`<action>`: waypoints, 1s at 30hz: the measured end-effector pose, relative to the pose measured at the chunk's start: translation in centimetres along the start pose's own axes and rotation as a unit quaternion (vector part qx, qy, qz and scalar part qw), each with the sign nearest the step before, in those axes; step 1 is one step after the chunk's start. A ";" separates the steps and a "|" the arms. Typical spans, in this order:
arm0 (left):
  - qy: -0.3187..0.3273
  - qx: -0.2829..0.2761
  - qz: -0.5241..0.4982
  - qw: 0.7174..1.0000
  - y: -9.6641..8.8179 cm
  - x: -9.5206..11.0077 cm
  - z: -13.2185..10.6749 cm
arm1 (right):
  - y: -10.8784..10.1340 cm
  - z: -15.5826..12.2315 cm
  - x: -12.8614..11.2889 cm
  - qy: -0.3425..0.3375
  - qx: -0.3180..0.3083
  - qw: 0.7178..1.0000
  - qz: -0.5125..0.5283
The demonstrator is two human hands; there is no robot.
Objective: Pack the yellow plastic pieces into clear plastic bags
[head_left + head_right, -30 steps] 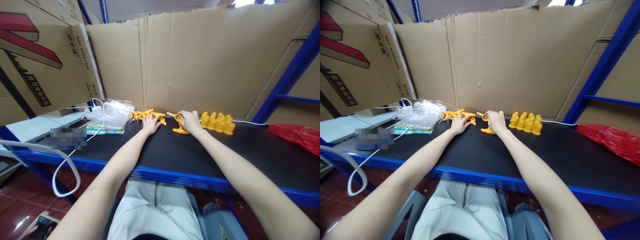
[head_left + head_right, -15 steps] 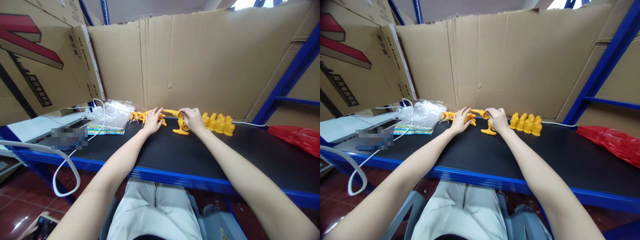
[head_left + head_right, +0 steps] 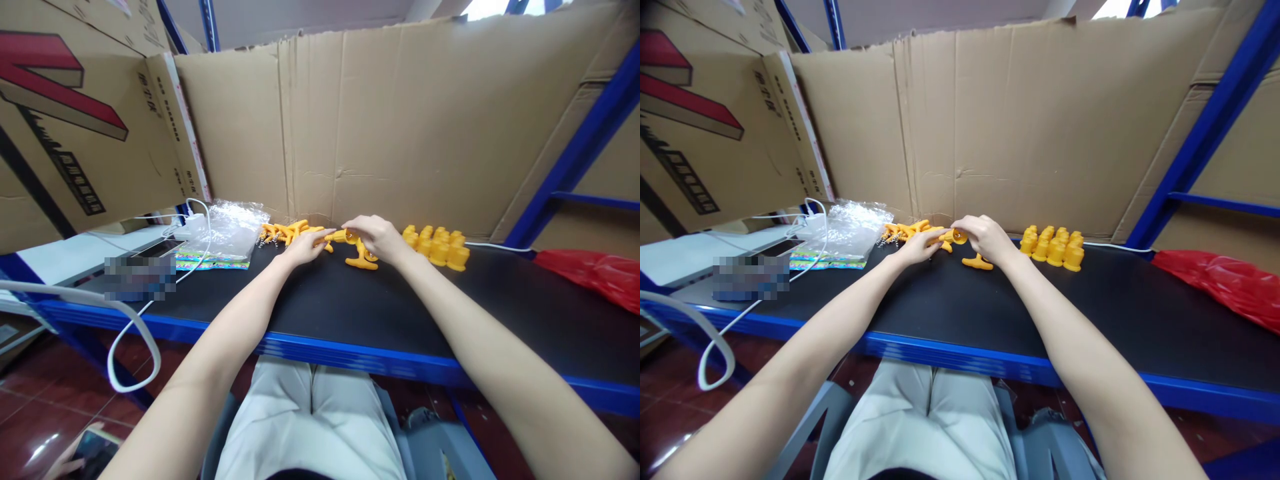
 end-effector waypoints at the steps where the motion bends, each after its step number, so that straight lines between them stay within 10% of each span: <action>1: -0.009 0.001 0.002 1.000 0.0 0.0 0.0 | -0.2 0.1 -0.1 0.000 -0.009 1.000 -0.011; 10: -0.158 0.042 0.129 0.978 -0.3 1.4 -0.3 | 0.1 0.1 -0.2 0.109 -0.078 0.990 0.048; 17: -0.149 0.020 0.168 0.974 -0.1 3.6 -0.3 | 1.7 0.0 -0.1 0.179 -0.223 0.958 -0.030; 30: -0.124 0.045 0.081 0.988 0.3 3.4 -0.1 | 1.4 -0.1 0.2 0.142 -0.168 0.954 -0.203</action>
Point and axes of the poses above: each hand's wrist, its own z-axis towards the middle knuckle, its own y-axis out of the palm, x = y × z, the point moved 1 cm from there along z, towards the middle knuckle, and after that the axes turned 15 degrees about -x, right-handed, at the moved point
